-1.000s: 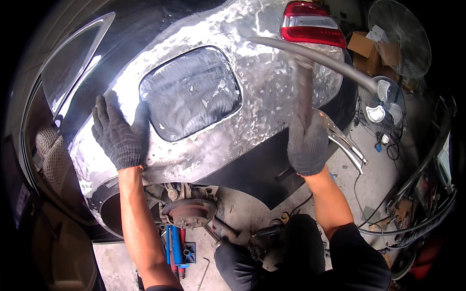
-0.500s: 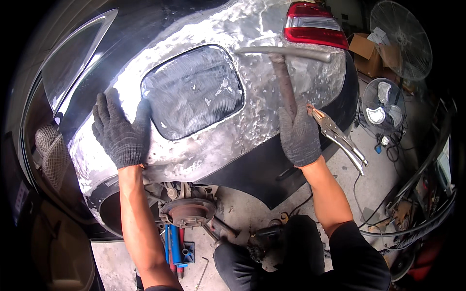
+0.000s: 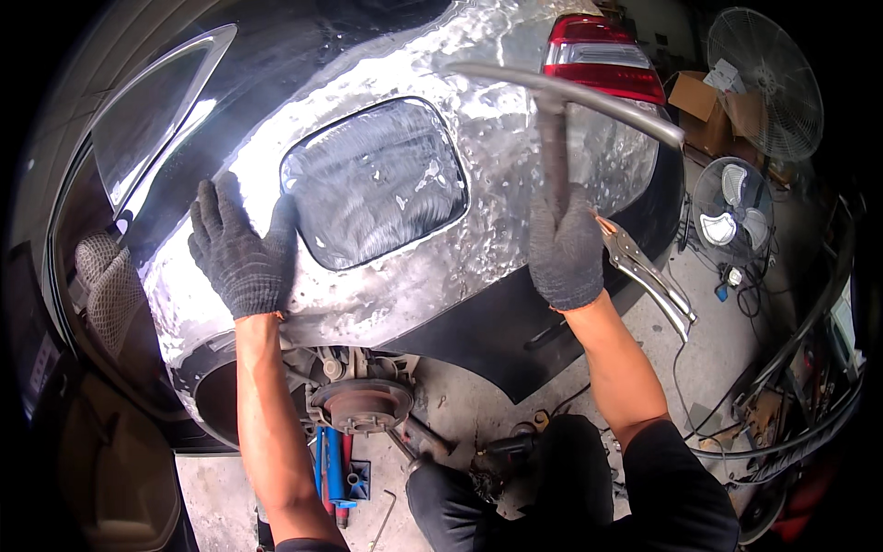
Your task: The person hammers the metal panel around a fuel tank opening, uses an angle grinder to smooth the surface, and uses a pry bar with a hammer to shape the opening's edge.
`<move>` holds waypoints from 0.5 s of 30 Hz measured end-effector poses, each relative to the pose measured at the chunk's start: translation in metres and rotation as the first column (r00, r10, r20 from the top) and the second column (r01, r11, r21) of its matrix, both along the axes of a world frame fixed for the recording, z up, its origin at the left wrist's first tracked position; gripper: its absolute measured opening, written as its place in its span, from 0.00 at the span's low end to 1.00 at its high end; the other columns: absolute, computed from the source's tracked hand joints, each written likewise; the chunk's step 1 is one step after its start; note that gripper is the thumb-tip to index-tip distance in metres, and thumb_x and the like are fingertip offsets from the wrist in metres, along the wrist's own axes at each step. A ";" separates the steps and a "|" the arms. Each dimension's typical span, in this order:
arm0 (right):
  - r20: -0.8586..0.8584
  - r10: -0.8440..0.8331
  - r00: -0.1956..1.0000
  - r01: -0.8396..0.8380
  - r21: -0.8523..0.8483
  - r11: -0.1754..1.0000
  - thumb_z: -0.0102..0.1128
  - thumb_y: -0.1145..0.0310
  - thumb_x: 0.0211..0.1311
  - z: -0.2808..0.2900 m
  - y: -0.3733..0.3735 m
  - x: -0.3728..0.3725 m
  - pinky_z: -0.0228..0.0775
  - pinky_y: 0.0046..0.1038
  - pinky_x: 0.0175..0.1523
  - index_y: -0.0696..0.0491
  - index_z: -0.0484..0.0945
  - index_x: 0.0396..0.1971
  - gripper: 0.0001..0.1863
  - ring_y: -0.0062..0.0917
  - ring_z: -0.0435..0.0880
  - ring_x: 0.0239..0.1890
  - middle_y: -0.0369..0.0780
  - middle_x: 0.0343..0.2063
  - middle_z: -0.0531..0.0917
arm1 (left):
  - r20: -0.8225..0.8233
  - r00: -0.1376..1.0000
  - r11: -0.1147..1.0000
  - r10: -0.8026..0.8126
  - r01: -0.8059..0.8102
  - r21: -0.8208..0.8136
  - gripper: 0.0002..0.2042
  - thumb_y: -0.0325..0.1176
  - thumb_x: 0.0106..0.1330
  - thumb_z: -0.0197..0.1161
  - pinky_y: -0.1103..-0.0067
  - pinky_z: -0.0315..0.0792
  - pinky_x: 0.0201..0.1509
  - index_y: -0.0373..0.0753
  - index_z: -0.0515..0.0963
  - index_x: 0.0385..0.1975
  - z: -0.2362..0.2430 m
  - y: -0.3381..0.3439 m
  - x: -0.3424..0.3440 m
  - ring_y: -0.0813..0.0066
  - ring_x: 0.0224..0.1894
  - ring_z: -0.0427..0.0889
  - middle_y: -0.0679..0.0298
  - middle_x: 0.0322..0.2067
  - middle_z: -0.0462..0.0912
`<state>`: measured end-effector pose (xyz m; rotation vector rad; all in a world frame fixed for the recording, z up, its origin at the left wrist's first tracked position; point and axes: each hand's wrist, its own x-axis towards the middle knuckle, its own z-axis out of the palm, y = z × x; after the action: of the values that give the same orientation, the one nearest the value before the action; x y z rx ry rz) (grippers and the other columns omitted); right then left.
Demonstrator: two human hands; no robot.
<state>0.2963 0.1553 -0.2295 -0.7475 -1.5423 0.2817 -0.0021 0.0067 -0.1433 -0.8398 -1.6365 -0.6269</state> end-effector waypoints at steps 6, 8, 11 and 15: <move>-0.039 -0.040 0.998 0.044 0.103 0.994 0.59 0.57 0.67 0.006 -0.002 -0.003 0.74 0.46 0.36 0.63 0.72 0.40 0.21 0.53 0.83 0.31 0.57 0.25 0.81 | 0.018 0.999 1.000 -0.029 0.029 -0.011 0.38 0.60 0.63 0.60 0.57 0.46 0.75 0.42 0.66 0.68 -0.003 -0.002 0.001 0.52 0.74 0.55 0.51 0.71 0.61; 0.111 -0.068 0.992 0.067 0.013 0.998 0.58 0.56 0.68 0.015 0.002 -0.004 0.73 0.48 0.37 0.64 0.71 0.42 0.22 0.54 0.83 0.32 0.58 0.26 0.81 | 0.025 0.999 1.000 -0.022 0.022 -0.009 0.37 0.60 0.63 0.60 0.57 0.45 0.75 0.42 0.66 0.68 -0.002 -0.002 0.002 0.53 0.74 0.55 0.51 0.71 0.61; 0.217 -0.073 0.973 0.079 -0.016 0.997 0.56 0.55 0.69 0.022 0.007 -0.002 0.74 0.48 0.38 0.64 0.70 0.44 0.23 0.55 0.83 0.33 0.59 0.27 0.81 | 0.036 0.999 1.000 -0.004 0.004 -0.010 0.37 0.60 0.63 0.60 0.57 0.45 0.75 0.42 0.66 0.67 -0.001 -0.001 0.005 0.53 0.75 0.55 0.52 0.71 0.61; 0.137 -0.022 0.990 0.027 -0.034 0.999 0.54 0.55 0.70 0.033 -0.010 -0.012 0.74 0.46 0.39 0.62 0.69 0.46 0.22 0.55 0.83 0.34 0.59 0.27 0.82 | 0.019 1.000 1.000 -0.014 0.014 0.000 0.38 0.60 0.63 0.59 0.57 0.47 0.75 0.41 0.67 0.67 -0.001 -0.004 0.003 0.51 0.74 0.56 0.50 0.71 0.61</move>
<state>0.2841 0.1453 -0.1964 -0.8276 -1.6598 0.2450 0.0004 0.0029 -0.1444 -0.8485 -1.6490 -0.6456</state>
